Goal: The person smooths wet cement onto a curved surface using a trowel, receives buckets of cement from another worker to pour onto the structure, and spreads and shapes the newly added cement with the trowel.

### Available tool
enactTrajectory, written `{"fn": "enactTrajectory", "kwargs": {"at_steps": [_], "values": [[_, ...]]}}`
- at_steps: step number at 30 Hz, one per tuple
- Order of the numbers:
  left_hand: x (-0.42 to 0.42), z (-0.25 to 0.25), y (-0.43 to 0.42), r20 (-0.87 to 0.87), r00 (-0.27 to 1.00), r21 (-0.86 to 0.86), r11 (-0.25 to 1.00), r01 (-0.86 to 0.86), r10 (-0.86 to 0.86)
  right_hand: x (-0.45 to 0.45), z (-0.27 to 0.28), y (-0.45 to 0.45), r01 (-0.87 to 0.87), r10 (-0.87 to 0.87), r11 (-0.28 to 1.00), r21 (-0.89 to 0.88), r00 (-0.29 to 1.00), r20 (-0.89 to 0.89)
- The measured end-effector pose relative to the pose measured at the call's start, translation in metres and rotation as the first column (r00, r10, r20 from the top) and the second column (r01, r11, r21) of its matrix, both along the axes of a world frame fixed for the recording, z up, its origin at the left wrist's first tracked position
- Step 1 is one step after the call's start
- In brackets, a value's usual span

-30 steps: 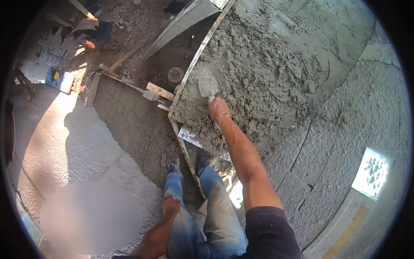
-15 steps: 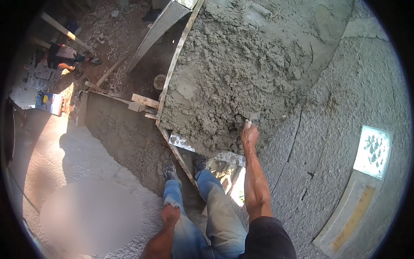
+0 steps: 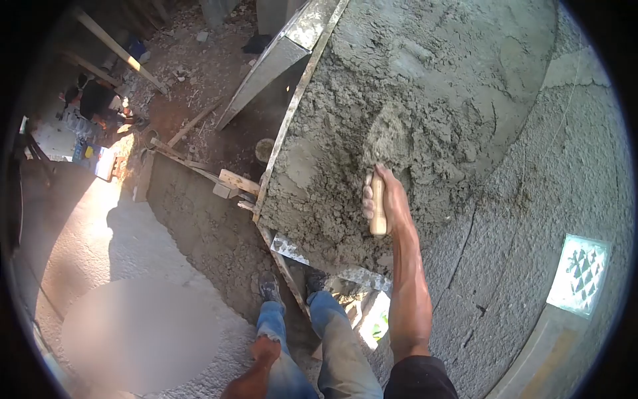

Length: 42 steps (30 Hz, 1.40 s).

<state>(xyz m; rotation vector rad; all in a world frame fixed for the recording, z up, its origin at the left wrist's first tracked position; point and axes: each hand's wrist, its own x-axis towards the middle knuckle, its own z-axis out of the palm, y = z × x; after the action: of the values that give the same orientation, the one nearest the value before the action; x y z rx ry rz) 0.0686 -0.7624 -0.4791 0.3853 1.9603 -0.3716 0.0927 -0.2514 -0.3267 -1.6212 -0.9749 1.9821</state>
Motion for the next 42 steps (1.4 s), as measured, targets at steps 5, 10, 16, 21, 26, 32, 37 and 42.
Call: {"fn": "enactTrajectory", "kwargs": {"at_steps": [5, 10, 16, 21, 26, 32, 37, 42], "values": [[0.000, 0.005, 0.005, -0.011, 1.000, -0.002, 1.000, 0.014, -0.014, -0.074, -0.026, 0.101, -0.249, 0.049, 0.934, -0.255, 0.798, -0.600], [0.004, 0.002, 0.002, -0.013, 0.999, 0.044, 0.999, -0.031, 0.031, -0.073, 0.021, 0.068, -0.593, 0.328, 0.742, 0.313, 0.728, 0.603], [0.009, 0.000, -0.004, -0.016, 0.999, -0.008, 0.999, -0.050, 0.050, -0.094, -0.103, 0.103, -0.826, 0.195, 0.445, 0.346, 0.467, 0.863], [0.013, -0.014, -0.014, -0.033, 0.997, 0.105, 0.992, -0.067, 0.071, -0.084, -0.124, 0.041, -0.970, 0.262, 0.242, -0.026, 0.040, 0.964], [0.012, -0.005, -0.011, -0.037, 0.991, 0.093, 0.988, -0.123, 0.127, -0.031, -0.201, -0.051, -0.942, 0.330, 0.321, -0.101, 0.011, 0.944], [0.012, -0.003, -0.014, -0.019, 0.992, 0.073, 0.989, -0.126, 0.127, -0.047, -0.125, 0.062, -0.918, -0.225, -0.134, -0.373, -0.338, 0.914], [0.016, -0.008, -0.014, -0.105, 0.987, 0.092, 0.989, -0.112, 0.121, -0.099, -0.013, 0.179, -0.978, -0.292, 0.115, -0.177, -0.203, 0.935], [0.023, -0.010, -0.018, -0.085, 0.987, 0.079, 0.988, -0.131, 0.138, -0.100, 0.000, 0.225, -0.992, -0.305, 0.121, -0.031, -0.067, 0.950]]}}
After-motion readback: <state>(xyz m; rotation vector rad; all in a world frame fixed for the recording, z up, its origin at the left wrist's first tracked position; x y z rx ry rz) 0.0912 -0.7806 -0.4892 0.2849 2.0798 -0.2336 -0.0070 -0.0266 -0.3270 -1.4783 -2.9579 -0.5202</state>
